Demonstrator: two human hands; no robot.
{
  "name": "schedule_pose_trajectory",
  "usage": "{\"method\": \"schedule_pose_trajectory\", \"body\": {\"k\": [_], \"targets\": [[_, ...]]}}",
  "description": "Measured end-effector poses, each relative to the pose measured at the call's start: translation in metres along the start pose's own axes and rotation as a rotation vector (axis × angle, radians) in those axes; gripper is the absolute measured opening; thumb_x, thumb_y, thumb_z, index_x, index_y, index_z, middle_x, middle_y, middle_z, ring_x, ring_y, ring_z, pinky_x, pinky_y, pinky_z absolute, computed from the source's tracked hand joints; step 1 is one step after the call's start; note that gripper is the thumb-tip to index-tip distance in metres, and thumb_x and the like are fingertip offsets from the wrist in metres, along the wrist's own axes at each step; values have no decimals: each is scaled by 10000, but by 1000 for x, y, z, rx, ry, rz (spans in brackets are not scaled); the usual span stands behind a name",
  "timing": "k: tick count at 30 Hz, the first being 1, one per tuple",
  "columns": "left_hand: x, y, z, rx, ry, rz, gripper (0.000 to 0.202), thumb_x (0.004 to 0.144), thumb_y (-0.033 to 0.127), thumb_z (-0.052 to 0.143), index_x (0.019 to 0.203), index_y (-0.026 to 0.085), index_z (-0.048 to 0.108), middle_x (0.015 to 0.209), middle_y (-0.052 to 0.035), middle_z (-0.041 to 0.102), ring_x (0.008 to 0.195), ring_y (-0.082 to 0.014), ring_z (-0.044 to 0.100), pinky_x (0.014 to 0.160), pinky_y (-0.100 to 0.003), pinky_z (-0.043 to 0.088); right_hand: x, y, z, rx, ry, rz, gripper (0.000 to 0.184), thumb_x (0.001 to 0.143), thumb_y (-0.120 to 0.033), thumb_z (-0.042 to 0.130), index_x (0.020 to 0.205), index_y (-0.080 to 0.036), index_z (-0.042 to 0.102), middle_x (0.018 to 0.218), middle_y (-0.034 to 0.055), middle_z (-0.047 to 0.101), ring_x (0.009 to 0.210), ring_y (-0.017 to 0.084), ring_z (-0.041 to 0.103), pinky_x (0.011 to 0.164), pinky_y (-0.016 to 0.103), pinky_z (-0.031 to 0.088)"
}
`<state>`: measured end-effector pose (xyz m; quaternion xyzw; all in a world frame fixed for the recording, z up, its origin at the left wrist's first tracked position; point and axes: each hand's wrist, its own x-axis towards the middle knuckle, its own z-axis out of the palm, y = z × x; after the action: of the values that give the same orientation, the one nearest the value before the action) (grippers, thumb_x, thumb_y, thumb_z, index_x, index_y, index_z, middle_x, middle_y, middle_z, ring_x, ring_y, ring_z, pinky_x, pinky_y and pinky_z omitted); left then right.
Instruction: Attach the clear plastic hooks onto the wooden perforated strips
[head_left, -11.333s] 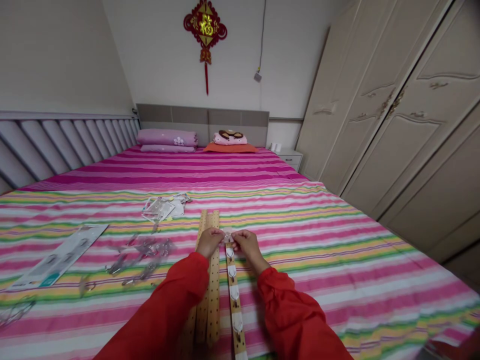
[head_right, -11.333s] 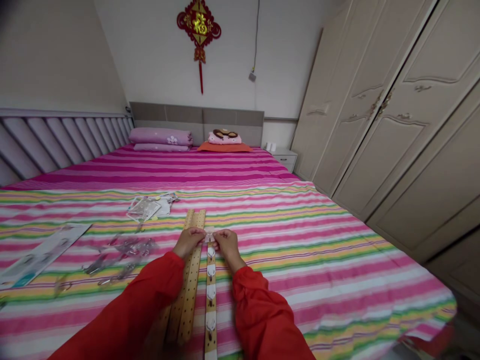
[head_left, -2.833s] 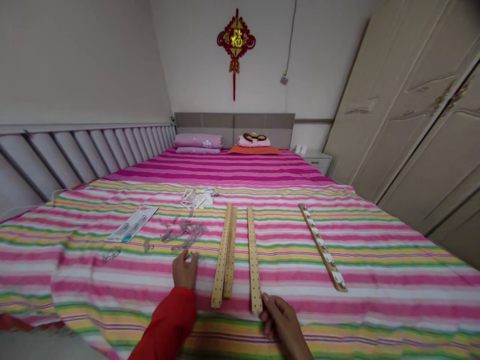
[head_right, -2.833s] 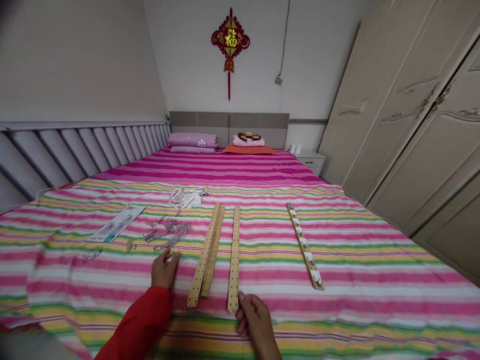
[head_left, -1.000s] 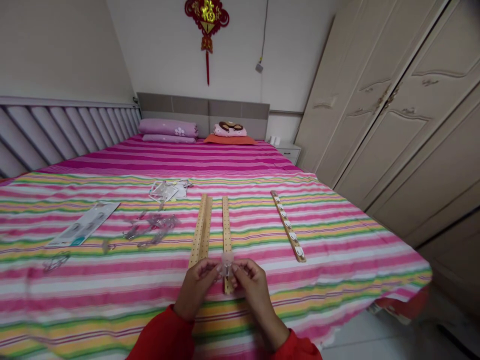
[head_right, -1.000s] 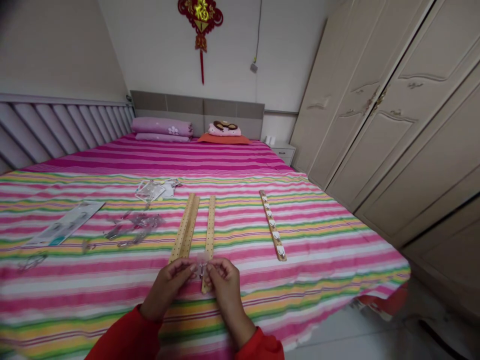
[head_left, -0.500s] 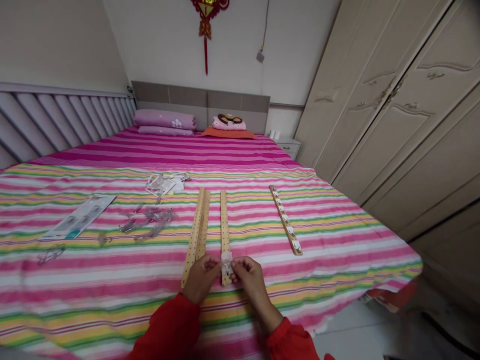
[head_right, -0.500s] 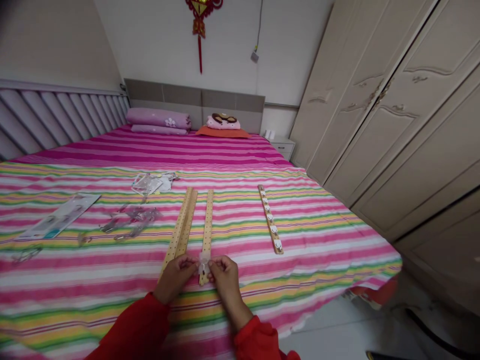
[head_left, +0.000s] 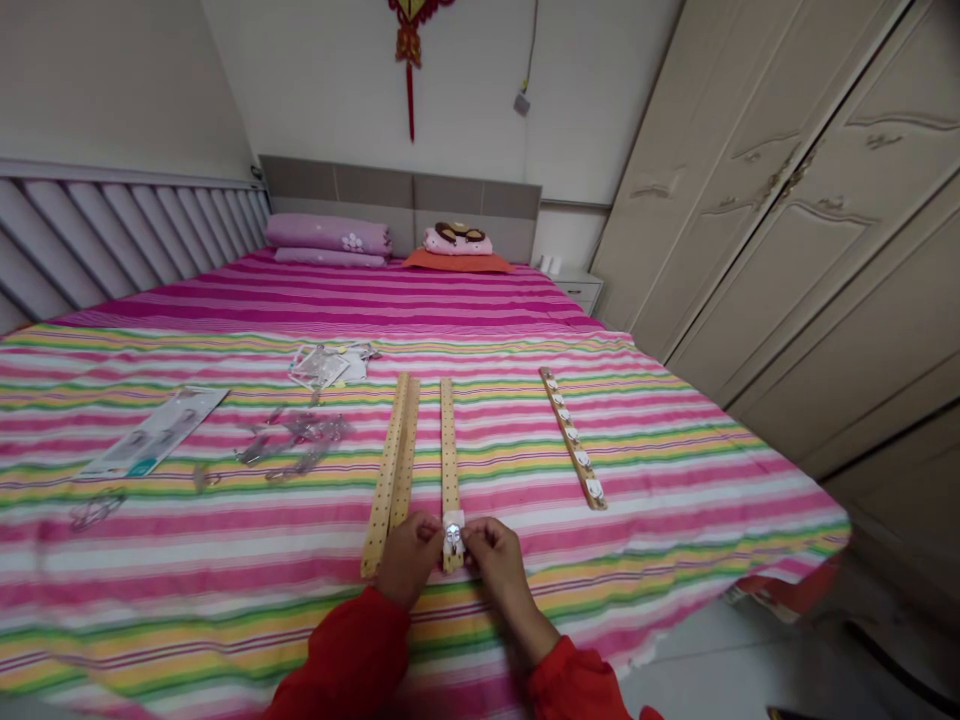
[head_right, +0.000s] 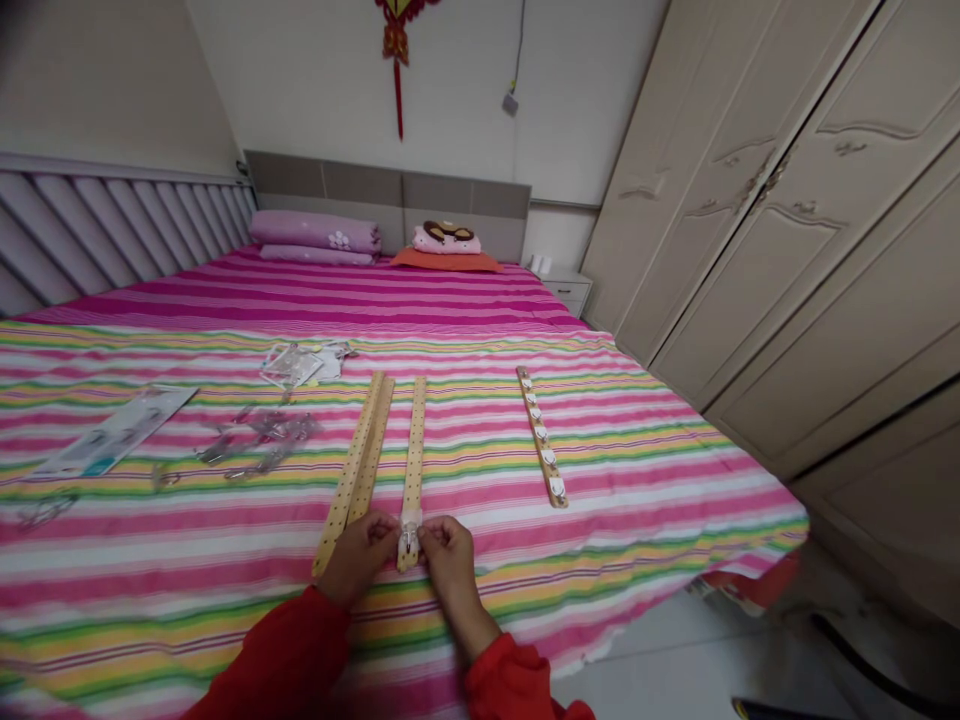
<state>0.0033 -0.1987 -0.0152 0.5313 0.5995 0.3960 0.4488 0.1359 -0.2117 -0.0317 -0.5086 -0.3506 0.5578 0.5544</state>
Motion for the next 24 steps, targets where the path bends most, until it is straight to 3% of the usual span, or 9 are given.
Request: {"method": "schedule_pose_trajectory", "body": {"k": [14,19,24], "targets": [[2,-7,5,73,36,42,85,657,273,553,623,209,509,544,14,580,525,-146,577,526,-257,445,2,6,1,-5,9,-4,270,581,-414,715,574,-182,576,428,-48,517,388,97,432,396,214,326],[5,-15,6,95,48,49,108,733,310,526,736,202,520,635,-17,633,606,-172,625,579,-275,453,1,7,1,-43,24,-8,337,597,-487,705,579,-179,570,432,-45,517,389,98,438,391,217,325],[5,-6,5,179,21,18,149,808,333,467,775,199,524,662,-28,640,644,-173,625,618,-275,433,-4,11,-4,-114,7,32,352,635,-503,670,577,-170,572,408,-37,526,376,107,470,398,220,336]]}}
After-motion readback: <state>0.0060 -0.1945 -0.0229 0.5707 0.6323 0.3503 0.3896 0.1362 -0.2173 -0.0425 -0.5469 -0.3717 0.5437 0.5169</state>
